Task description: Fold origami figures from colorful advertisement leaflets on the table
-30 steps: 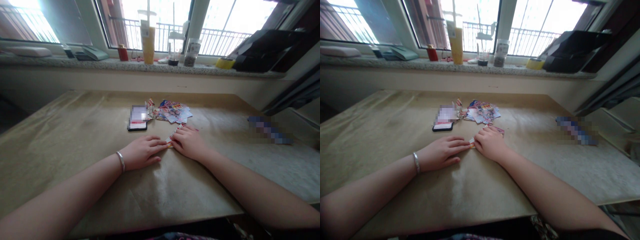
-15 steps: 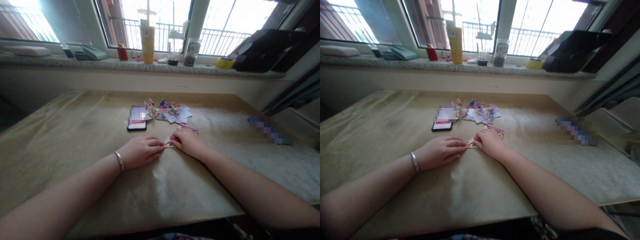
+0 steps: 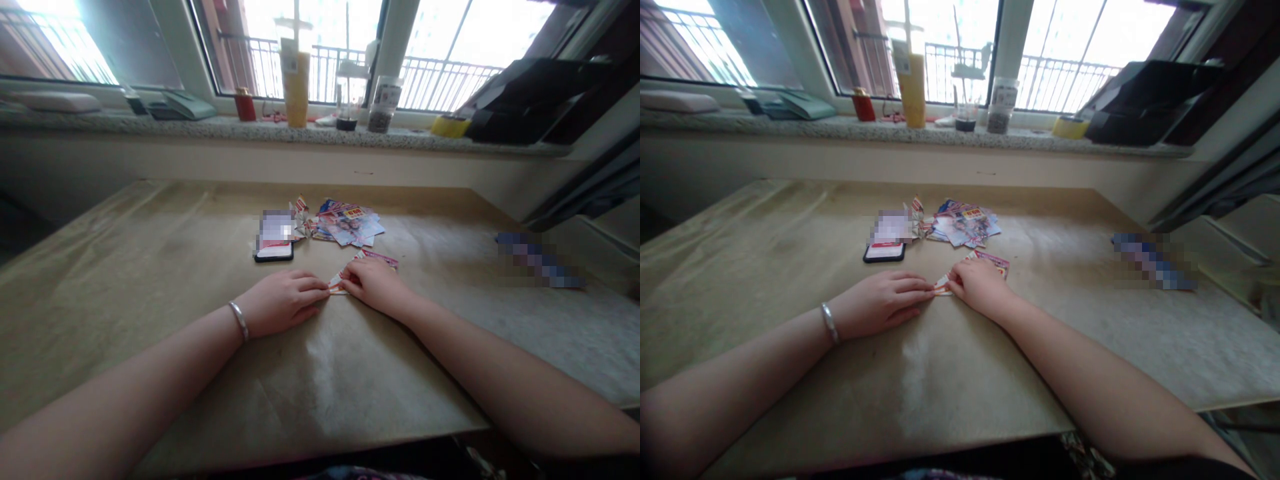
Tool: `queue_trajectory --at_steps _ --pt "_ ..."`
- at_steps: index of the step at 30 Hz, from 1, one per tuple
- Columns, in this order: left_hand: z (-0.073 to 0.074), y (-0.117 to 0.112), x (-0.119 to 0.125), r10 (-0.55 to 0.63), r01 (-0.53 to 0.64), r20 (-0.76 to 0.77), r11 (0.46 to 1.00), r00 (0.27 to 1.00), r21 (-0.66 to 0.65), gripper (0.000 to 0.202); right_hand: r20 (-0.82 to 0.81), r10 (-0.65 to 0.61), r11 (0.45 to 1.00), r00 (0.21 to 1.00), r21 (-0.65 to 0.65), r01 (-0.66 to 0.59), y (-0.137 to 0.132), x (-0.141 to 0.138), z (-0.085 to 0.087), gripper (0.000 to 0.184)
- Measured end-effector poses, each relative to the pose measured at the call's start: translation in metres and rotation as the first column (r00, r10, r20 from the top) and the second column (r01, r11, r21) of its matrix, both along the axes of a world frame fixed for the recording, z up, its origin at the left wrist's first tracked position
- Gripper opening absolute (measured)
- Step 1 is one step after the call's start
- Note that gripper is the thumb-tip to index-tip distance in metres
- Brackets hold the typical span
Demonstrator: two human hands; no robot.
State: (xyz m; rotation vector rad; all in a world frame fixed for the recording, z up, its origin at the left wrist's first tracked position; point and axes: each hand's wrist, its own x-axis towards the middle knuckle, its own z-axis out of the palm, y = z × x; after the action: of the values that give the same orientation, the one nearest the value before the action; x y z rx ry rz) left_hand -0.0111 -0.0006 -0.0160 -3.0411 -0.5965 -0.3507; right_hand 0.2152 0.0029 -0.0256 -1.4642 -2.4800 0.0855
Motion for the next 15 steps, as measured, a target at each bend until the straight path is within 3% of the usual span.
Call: queue_trajectory --at_steps 15 --pt "0.0014 0.002 -0.001 -0.012 0.012 0.009 0.999 1.0 -0.03 0.029 0.01 -0.012 1.0 1.0 -0.01 0.012 -0.0025 -0.0003 0.0012 0.014"
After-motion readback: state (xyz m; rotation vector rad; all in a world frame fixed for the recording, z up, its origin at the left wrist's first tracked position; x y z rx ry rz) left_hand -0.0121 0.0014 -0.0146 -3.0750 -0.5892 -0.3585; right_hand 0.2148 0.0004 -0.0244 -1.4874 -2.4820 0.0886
